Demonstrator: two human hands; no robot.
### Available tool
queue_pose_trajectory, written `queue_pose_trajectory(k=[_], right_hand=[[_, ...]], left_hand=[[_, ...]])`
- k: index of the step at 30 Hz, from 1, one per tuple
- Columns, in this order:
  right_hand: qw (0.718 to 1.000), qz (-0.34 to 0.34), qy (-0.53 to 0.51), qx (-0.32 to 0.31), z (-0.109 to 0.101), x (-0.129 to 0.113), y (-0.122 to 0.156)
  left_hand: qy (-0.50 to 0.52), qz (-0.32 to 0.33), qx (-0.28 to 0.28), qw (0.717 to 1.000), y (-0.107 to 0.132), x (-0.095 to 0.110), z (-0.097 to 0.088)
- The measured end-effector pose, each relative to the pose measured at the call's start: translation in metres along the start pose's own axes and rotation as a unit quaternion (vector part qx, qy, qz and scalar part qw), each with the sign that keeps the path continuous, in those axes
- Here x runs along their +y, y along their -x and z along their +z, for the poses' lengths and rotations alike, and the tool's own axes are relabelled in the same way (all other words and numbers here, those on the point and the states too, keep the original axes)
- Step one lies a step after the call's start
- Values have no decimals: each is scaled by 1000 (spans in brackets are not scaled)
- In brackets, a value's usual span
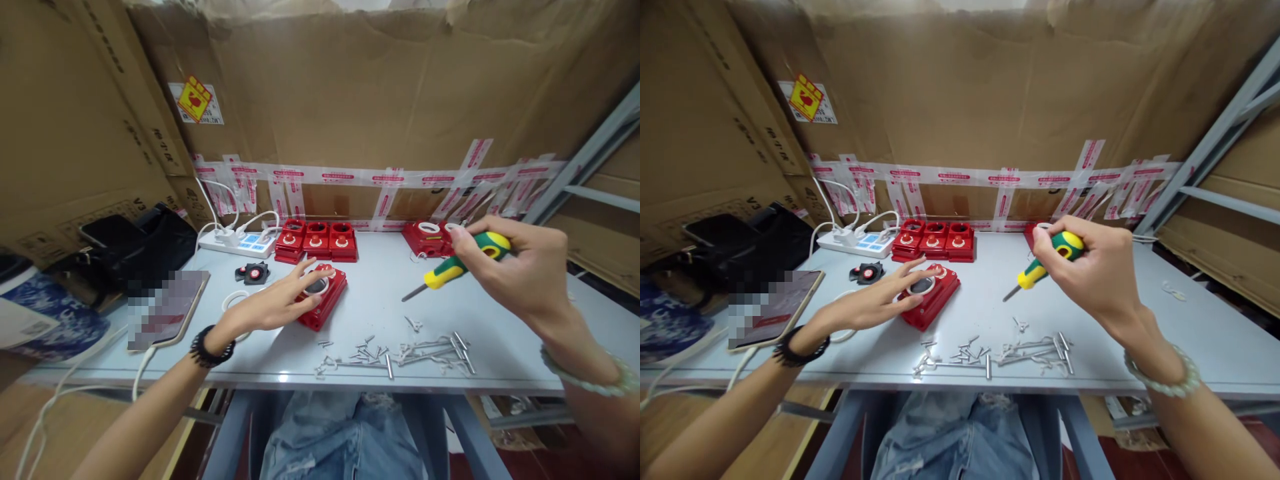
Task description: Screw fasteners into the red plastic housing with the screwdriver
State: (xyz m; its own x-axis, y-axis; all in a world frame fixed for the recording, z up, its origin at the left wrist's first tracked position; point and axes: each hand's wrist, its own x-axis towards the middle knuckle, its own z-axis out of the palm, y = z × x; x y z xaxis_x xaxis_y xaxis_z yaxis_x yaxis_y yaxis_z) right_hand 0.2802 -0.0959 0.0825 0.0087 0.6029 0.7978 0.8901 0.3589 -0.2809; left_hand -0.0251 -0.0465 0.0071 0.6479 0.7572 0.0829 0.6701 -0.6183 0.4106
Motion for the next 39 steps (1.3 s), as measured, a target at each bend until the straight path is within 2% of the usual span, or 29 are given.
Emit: queue_pose_trajectory(k=[2, 4, 10, 19, 22, 26, 29, 32, 33, 35, 37, 39], right_hand=[[1000, 5, 3, -5, -3, 7, 7], [1000, 13, 5, -12, -4, 13, 13], [997, 41, -6, -60, -5, 19, 17], [994, 91, 18, -62, -7, 30, 24], [992, 112, 23, -50, -10, 34, 25], [995, 92, 19, -11, -15, 35, 25], [994, 97, -42, -11, -18, 34, 23], [966, 175, -182, -50, -19, 34, 22], [961, 186, -195, -68, -19, 35, 22], [971, 145, -146, -124, -15, 35, 24], [970, 57, -51, -230, -8, 37, 29], [927, 9, 14, -375, 3, 40, 37]], left_hand=[[20, 45, -45, 998, 11, -4, -9], [44, 73, -58, 995, 14, -8, -13], [37, 97, -2, 995, -8, -13, -5], [-12, 5, 166, 986, -33, 1, 15], [-29, -10, 181, 983, -41, 7, 23], [-42, -23, 181, 982, -50, 11, 35], [-88, -37, 174, 980, -53, 12, 39], [-123, -18, 169, 978, -53, 12, 38], [-123, -8, 168, 978, -53, 12, 37], [-115, 6, 165, 980, -52, 12, 37], [-106, 16, 164, 981, -51, 12, 37], [-99, 24, 168, 980, -50, 11, 39]])
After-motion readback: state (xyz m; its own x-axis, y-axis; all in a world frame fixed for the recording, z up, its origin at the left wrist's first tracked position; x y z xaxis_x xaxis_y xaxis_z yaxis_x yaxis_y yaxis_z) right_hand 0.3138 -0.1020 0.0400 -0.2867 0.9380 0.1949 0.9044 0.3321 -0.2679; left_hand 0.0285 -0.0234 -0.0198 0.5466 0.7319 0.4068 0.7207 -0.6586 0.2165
